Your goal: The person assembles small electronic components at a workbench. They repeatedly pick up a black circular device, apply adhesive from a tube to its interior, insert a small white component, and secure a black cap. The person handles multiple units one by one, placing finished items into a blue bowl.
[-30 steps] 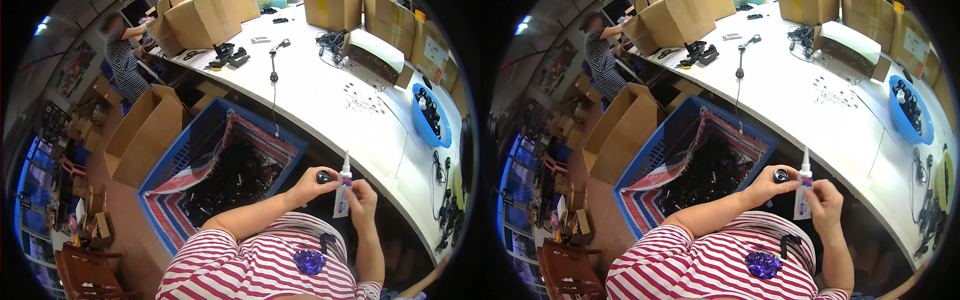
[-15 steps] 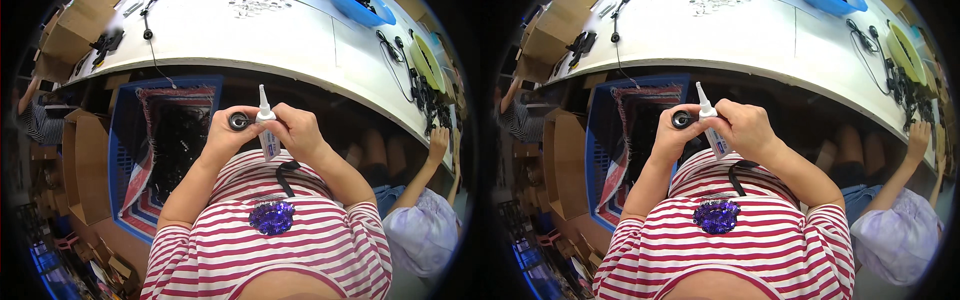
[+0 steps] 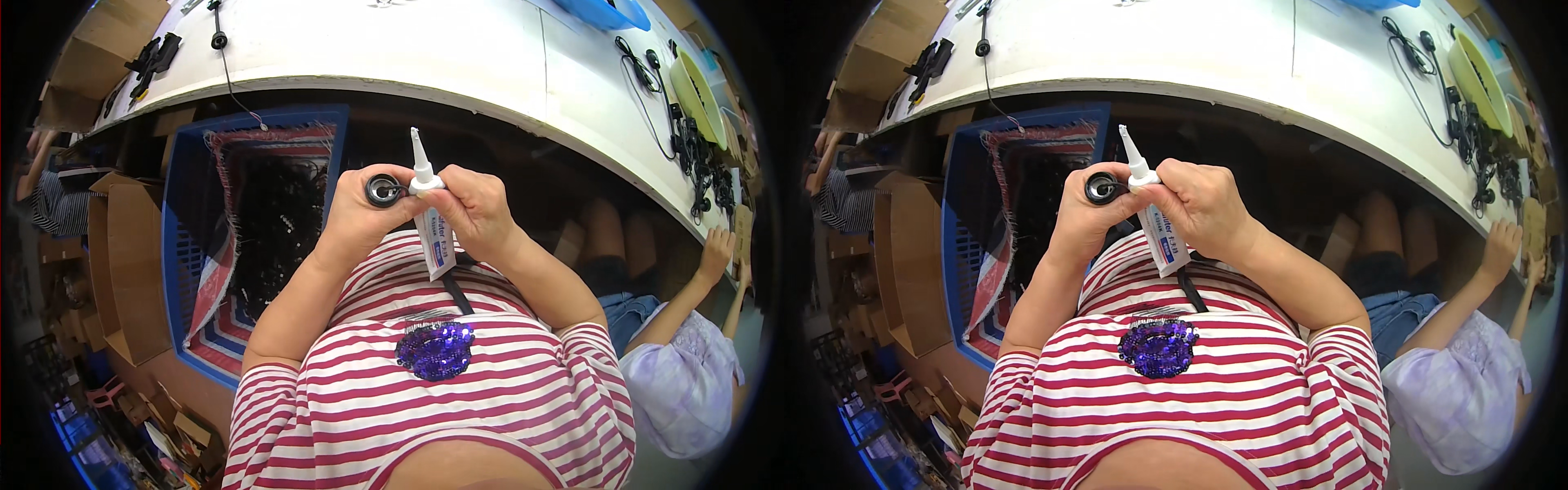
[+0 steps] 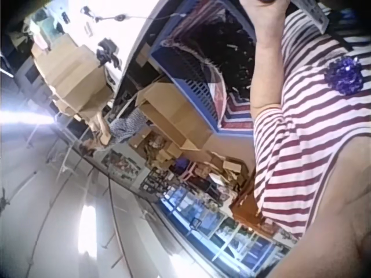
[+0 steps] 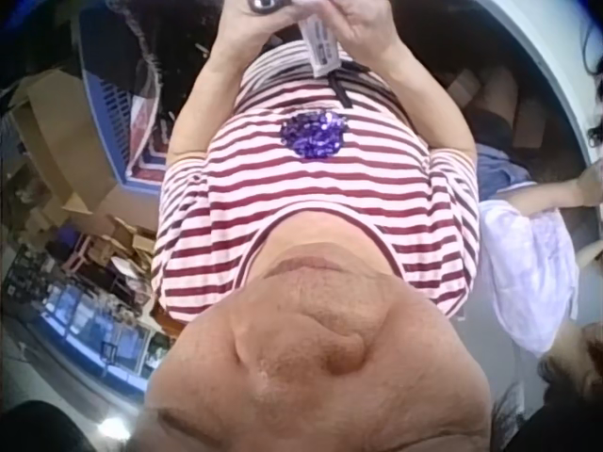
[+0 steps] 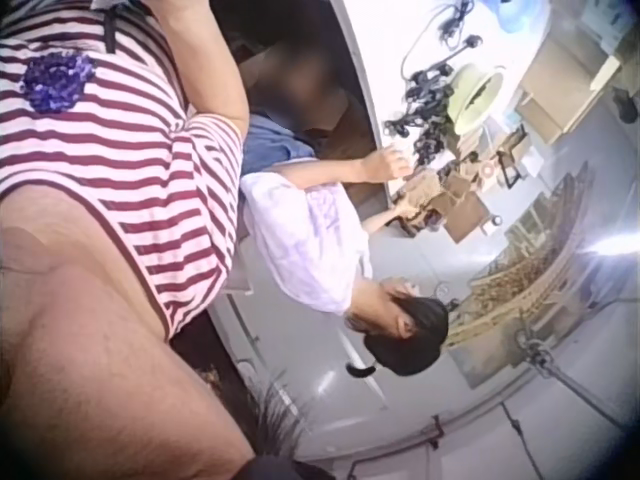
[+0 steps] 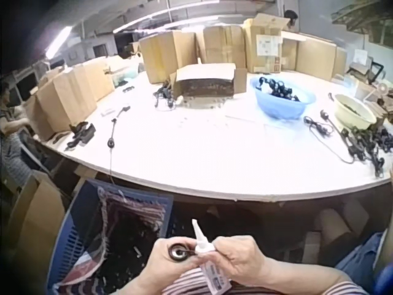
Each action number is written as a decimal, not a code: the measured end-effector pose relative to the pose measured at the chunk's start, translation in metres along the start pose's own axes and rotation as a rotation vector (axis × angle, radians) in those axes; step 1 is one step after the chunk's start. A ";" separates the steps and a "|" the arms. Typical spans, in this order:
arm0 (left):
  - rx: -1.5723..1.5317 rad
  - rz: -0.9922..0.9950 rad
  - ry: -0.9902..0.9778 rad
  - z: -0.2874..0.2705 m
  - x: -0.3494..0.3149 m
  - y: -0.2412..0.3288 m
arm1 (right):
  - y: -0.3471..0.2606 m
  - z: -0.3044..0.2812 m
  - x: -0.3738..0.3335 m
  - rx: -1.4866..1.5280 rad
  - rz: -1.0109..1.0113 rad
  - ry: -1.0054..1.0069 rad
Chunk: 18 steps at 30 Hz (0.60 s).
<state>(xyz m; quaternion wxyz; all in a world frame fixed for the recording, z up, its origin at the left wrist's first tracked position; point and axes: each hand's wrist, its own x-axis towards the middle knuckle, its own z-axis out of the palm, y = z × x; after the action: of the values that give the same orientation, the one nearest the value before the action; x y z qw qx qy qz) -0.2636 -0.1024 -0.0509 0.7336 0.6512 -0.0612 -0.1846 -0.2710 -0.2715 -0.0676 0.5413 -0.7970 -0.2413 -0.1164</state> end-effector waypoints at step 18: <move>0.036 0.032 0.012 -0.003 -0.001 -0.002 | -0.002 0.002 0.004 -0.015 0.017 -0.035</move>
<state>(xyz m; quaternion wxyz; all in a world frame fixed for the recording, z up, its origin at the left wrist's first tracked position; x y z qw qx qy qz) -0.2642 -0.0996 -0.0529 0.7251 0.6642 -0.0704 -0.1677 -0.2687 -0.2681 -0.0643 0.5320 -0.8050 -0.2429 -0.0998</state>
